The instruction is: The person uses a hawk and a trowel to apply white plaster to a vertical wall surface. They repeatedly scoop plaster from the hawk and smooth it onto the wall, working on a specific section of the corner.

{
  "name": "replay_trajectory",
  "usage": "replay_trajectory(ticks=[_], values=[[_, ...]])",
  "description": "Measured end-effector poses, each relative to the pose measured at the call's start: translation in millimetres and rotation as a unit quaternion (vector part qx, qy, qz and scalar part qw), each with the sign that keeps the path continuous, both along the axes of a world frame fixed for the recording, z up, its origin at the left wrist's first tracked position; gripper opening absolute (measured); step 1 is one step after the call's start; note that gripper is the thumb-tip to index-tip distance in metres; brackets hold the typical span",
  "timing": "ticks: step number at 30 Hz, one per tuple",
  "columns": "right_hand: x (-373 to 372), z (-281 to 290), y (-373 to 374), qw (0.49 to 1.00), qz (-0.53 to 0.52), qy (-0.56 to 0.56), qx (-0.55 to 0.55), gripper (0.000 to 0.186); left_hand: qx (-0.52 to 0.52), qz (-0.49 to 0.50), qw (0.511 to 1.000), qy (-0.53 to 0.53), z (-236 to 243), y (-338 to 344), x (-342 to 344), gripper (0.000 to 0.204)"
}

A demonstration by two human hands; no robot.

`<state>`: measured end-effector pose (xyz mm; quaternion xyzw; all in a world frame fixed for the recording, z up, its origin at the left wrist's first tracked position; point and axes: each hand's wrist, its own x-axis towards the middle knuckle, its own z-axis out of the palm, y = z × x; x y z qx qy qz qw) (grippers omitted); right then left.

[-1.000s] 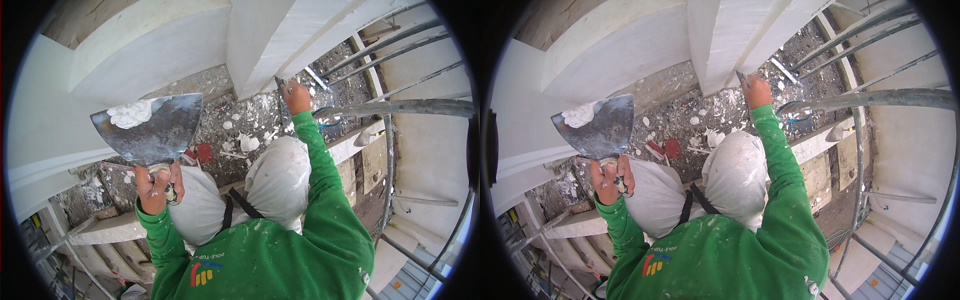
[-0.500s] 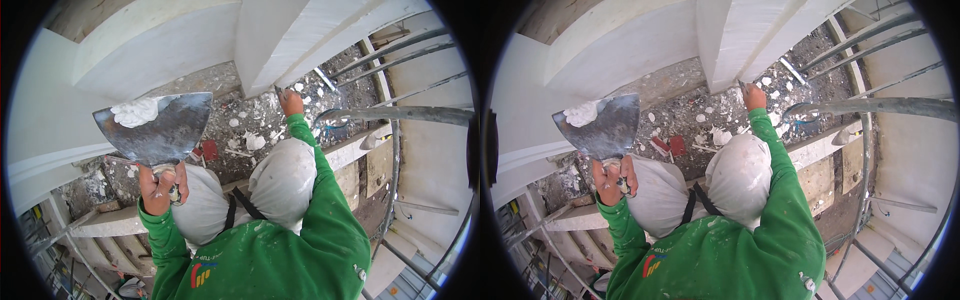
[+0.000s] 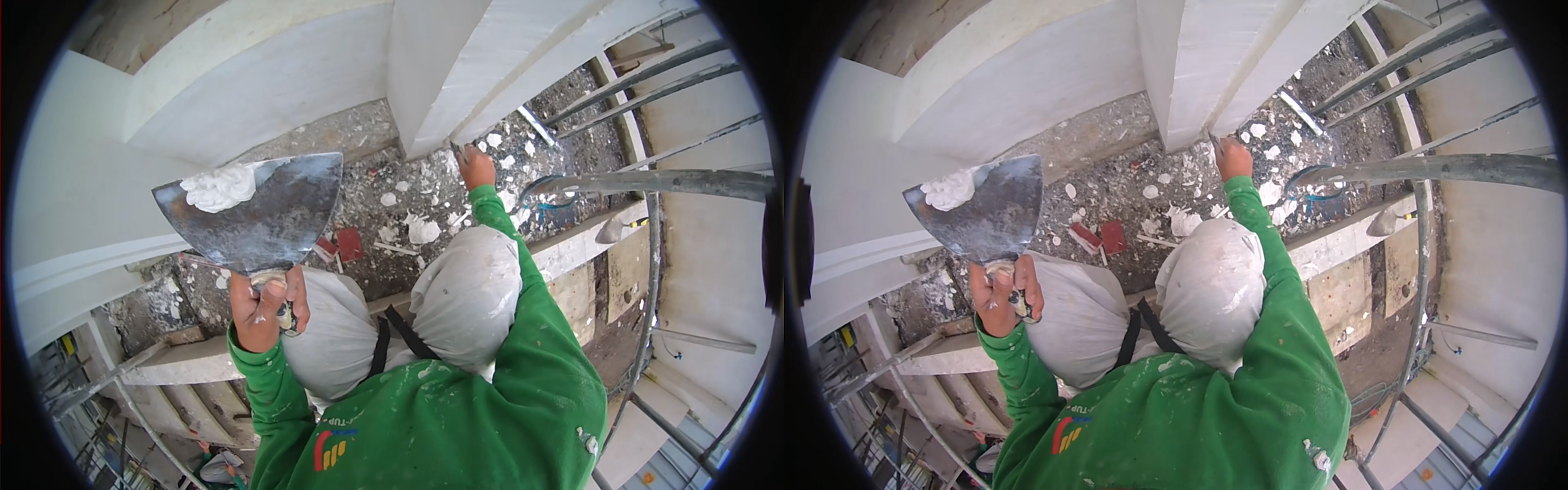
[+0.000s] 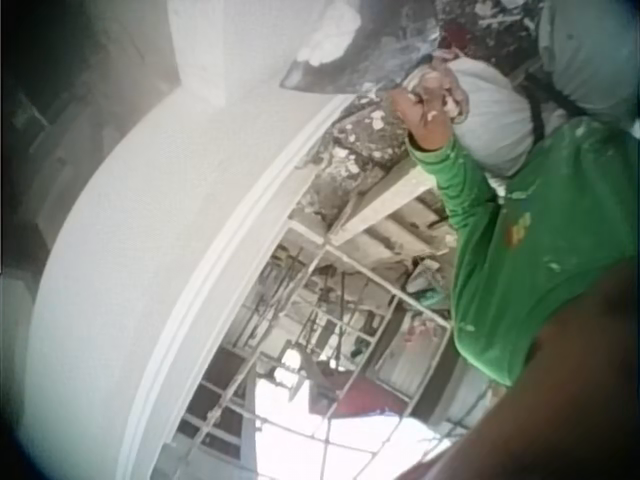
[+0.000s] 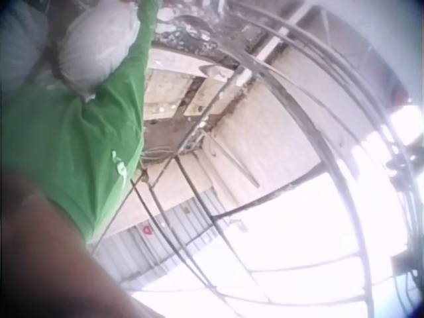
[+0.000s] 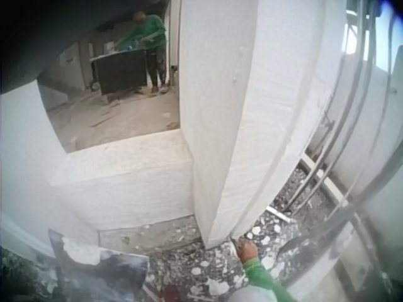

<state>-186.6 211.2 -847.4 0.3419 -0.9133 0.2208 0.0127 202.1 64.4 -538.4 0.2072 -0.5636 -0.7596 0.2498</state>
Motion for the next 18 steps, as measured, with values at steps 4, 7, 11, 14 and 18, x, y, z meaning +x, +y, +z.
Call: replay_trajectory(ticks=[4, 7, 11, 14, 18], values=[[-2, -7, 2, 1.000, 0.010, -0.004, -0.014, 0.022, 0.010, 0.015, 1.000, -0.001, 0, 3, 1, 0.041], [-5, -16, -1, 1.000, 0.006, -0.003, 0.007, 0.022, 0.003, 0.012, 1.000, -0.003, 3, 3, 0, 0.041], [-6, -20, 1, 1.000, -0.003, -0.008, -0.002, 0.022, -0.003, 0.015, 1.000, -0.007, 1, 6, -4, 0.044], [12, 19, 8, 1.000, 0.011, -0.009, -0.008, 0.019, -0.010, -0.033, 0.999, 0.001, -3, 4, -1, 0.046], [42, 119, 32, 0.971, 0.125, 0.086, -0.184, 0.016, -0.007, -0.153, 0.988, 0.003, -6, 7, 2, 0.046]])
